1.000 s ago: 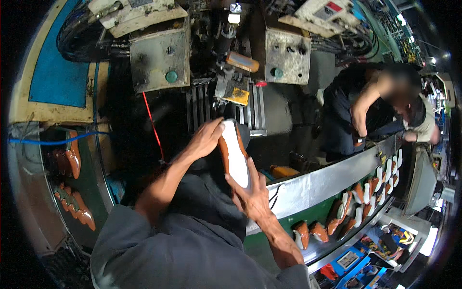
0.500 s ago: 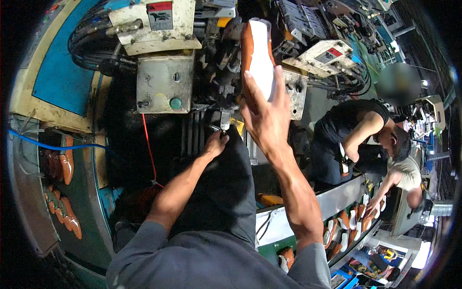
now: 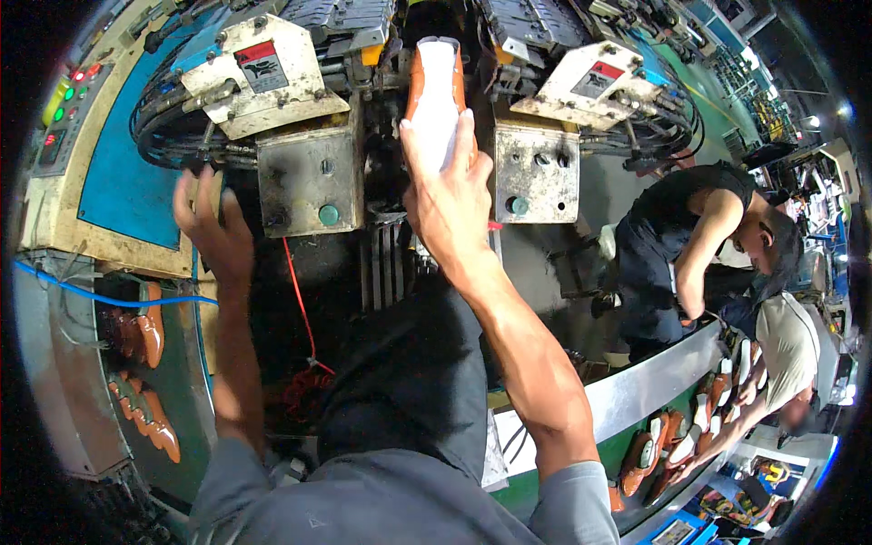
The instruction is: Operate an industrial shoe lasting machine to shape and attach soles.
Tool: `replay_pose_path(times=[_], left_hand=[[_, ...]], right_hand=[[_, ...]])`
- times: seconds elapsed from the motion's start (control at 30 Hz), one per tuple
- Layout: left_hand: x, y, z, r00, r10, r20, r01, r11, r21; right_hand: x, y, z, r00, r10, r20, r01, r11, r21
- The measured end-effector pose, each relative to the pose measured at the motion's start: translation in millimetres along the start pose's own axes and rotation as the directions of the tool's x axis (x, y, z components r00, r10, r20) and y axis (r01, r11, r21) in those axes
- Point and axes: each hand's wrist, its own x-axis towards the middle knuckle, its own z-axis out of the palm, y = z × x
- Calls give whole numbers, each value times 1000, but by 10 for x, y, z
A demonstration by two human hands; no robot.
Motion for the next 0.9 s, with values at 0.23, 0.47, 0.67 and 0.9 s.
replay_pose_path(times=[0.23,0.47,0.67,0.9], left_hand=[[231,-931,599,994,-43,100,14,961,277],[234,-928,790,990,32,-139,27,915,402],[138,-968,770,993,13,-120,34,925,378],[238,-966,744,989,42,-143,15,925,379]], right_hand=[[-397,185,51,993,3,-114,18,983,184],[-913,636,1389,916,266,300,-401,636,659],[-1139,543,1556,871,398,290,-455,424,783],[-773,-110,-329,969,-214,-127,238,943,232]])
